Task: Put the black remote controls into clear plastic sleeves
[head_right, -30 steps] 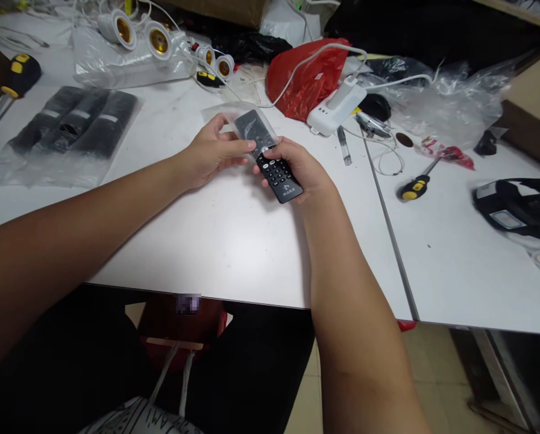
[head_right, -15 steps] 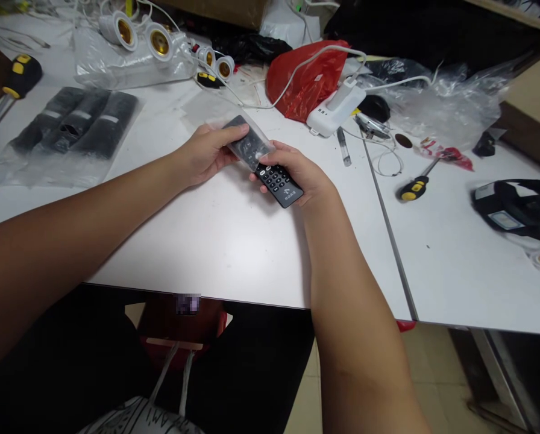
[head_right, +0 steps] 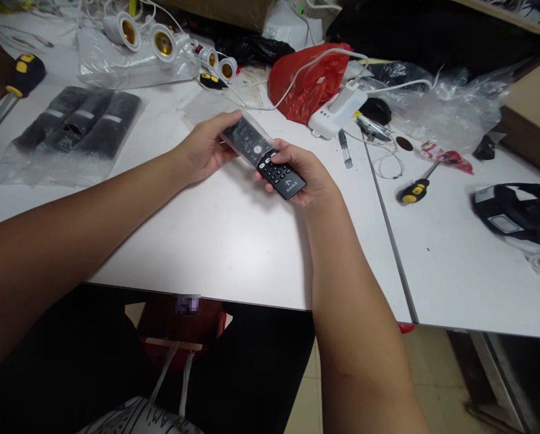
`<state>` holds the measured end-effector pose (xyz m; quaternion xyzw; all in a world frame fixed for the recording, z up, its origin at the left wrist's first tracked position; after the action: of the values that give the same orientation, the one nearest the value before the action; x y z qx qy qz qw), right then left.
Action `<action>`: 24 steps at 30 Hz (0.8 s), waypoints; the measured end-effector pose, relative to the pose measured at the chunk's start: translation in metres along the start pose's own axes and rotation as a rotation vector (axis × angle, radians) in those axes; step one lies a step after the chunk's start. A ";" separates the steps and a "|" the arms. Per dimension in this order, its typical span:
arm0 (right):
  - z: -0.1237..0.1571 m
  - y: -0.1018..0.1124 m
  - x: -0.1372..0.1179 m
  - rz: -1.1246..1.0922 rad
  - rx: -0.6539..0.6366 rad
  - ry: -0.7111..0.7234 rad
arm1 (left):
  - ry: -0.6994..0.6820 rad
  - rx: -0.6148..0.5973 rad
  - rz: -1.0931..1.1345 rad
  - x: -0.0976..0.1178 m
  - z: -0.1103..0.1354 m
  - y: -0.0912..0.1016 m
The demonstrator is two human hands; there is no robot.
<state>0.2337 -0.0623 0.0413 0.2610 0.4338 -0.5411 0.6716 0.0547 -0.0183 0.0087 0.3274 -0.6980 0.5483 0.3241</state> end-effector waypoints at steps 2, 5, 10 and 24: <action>0.000 0.000 0.001 0.010 0.004 0.000 | 0.018 0.004 -0.001 -0.001 -0.001 0.002; 0.000 0.001 0.002 0.001 0.019 -0.007 | 0.030 -0.003 -0.014 -0.001 0.000 0.001; -0.001 0.004 0.002 0.008 0.035 0.003 | -0.005 0.033 -0.042 0.001 0.000 0.001; -0.002 0.004 -0.003 0.046 0.030 0.106 | -0.057 0.111 -0.028 0.002 -0.005 0.006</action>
<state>0.2367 -0.0582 0.0426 0.3090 0.4548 -0.5173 0.6558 0.0496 -0.0125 0.0078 0.3702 -0.6707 0.5720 0.2931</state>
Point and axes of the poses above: each hand's wrist, its own z-axis away from the middle knuckle, its own y-axis out of the back of the hand, x = y × z, the point moved 4 cm from there along -z, towards the middle knuckle, and after that the axes turned 13 degrees about -y, right-handed, at the moved point
